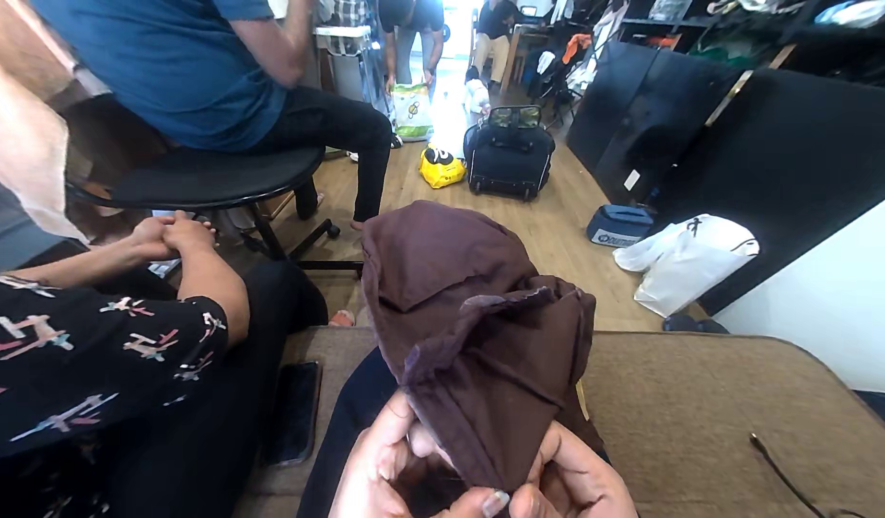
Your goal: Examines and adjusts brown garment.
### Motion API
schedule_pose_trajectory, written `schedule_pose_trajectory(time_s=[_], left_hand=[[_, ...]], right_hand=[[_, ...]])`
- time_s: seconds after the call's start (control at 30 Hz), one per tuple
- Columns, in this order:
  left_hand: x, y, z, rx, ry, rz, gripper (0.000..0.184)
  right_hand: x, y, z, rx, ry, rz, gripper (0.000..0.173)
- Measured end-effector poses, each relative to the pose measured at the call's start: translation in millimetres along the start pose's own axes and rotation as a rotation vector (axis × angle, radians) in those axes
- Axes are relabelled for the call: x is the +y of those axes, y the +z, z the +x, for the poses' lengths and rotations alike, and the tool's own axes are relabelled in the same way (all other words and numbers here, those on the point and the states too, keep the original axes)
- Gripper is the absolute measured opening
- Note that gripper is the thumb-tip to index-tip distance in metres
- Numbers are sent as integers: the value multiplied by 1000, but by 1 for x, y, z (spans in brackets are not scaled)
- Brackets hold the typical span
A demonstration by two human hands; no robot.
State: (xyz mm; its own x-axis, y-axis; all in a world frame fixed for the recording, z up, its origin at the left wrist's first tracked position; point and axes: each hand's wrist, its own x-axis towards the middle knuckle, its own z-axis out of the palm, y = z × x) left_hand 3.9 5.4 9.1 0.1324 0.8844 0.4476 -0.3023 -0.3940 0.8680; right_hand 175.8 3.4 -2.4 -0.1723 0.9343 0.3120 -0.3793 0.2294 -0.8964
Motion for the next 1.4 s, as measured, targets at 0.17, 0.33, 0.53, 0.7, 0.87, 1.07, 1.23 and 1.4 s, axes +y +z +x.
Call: schedule_pose_trajectory(time_s=[0.17, 0.33, 0.53, 0.7, 0.87, 1.07, 1.23, 1.4], left_hand=[[-1, 1, 1, 49, -46, -149, 45], [-5, 4, 1, 106, -31, -198, 43], [0, 9, 1, 157, -32, -195, 52], [1, 7, 2, 161, -7, -159, 54], [1, 6, 2, 144, 45, -98, 52], [1, 9, 3, 159, -28, -300, 54], [-1, 14, 3, 190, -30, -329, 53], [-2, 14, 2, 184, -7, -327, 55]], right_hand=[[0, 1, 0, -8, 6, -55, 8], [0, 0, -2, -15, -45, -172, 7], [2, 1, -1, -15, -94, -187, 4], [3, 1, 0, -15, -113, -185, 1], [3, 1, 0, -7, -125, -196, 2], [6, 2, 2, 2, -170, -180, 3], [6, 3, 2, 12, -176, -176, 2], [6, 4, 1, 15, -186, -174, 2]])
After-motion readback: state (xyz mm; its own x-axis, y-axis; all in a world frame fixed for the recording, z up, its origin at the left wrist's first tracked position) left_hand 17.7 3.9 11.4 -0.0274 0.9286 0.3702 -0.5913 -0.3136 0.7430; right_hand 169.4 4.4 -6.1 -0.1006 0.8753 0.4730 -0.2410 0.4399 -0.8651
